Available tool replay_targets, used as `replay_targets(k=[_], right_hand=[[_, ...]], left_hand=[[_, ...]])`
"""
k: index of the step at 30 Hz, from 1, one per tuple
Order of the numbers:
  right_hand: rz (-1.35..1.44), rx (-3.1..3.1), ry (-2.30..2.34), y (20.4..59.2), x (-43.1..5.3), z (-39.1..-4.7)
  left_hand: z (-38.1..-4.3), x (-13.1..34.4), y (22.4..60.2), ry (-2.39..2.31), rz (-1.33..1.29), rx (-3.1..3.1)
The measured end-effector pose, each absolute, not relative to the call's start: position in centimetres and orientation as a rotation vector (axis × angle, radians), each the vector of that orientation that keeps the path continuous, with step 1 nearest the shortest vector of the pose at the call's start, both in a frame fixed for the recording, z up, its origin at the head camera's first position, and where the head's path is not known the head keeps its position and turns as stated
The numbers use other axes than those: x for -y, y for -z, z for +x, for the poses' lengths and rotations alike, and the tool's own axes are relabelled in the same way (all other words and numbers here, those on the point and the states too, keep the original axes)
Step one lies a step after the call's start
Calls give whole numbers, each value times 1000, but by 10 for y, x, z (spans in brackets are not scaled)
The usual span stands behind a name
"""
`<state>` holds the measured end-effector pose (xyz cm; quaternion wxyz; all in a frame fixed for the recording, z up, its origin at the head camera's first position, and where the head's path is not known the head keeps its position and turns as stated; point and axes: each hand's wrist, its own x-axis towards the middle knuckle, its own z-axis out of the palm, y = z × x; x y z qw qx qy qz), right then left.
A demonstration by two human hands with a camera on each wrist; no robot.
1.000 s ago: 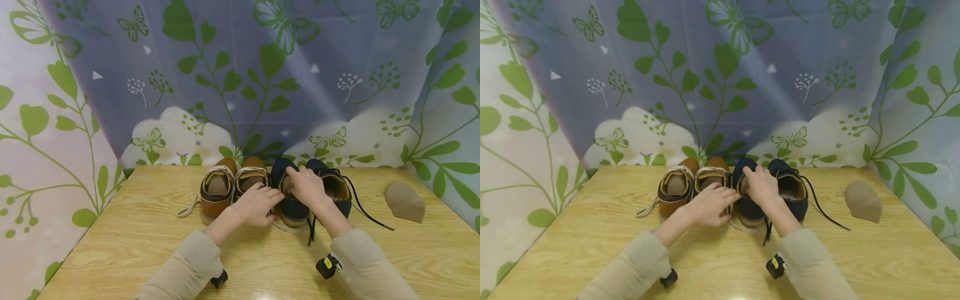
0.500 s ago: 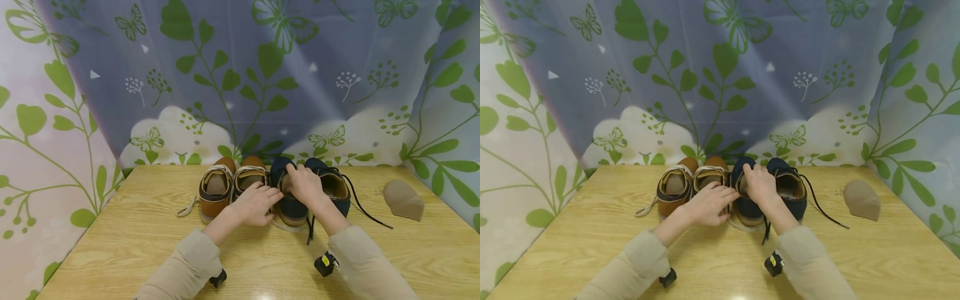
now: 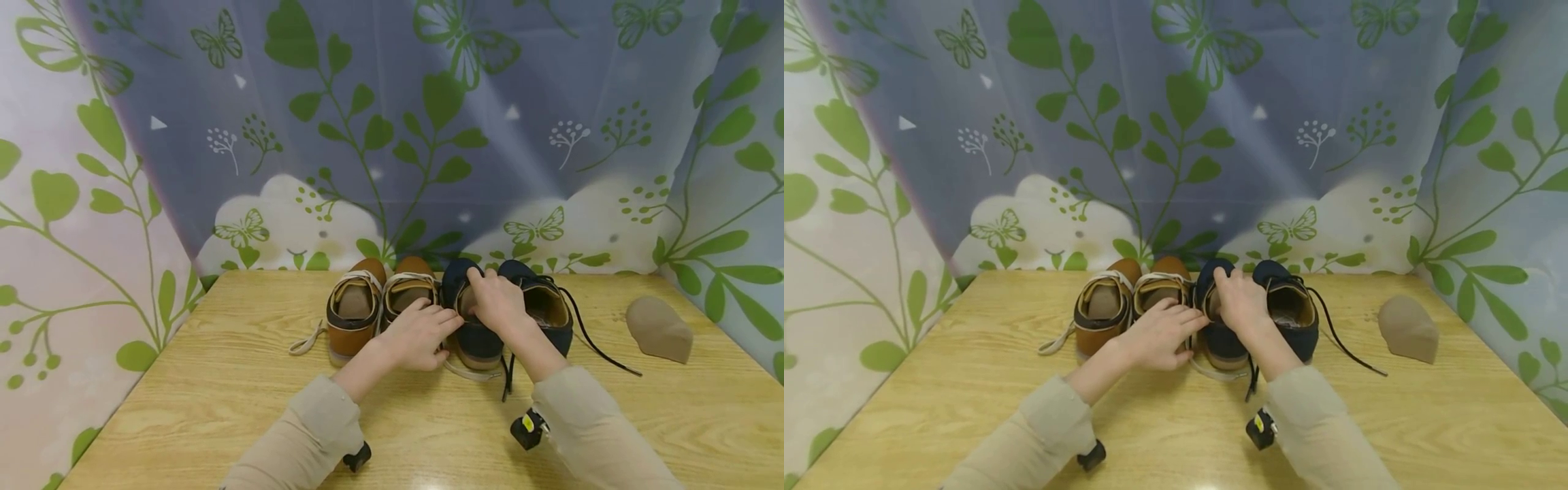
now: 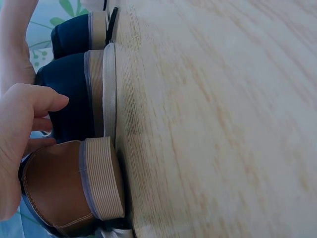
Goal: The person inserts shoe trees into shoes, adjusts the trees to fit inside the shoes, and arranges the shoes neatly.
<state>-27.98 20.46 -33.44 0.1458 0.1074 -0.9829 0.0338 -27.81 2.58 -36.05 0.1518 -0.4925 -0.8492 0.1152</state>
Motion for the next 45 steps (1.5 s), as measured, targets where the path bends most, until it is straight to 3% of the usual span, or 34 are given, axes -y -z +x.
replay_targets(k=[45], right_hand=[[265,2787,55,330,-202,-283]], left_hand=[[-278,-25,360,-315,-1420,2441]])
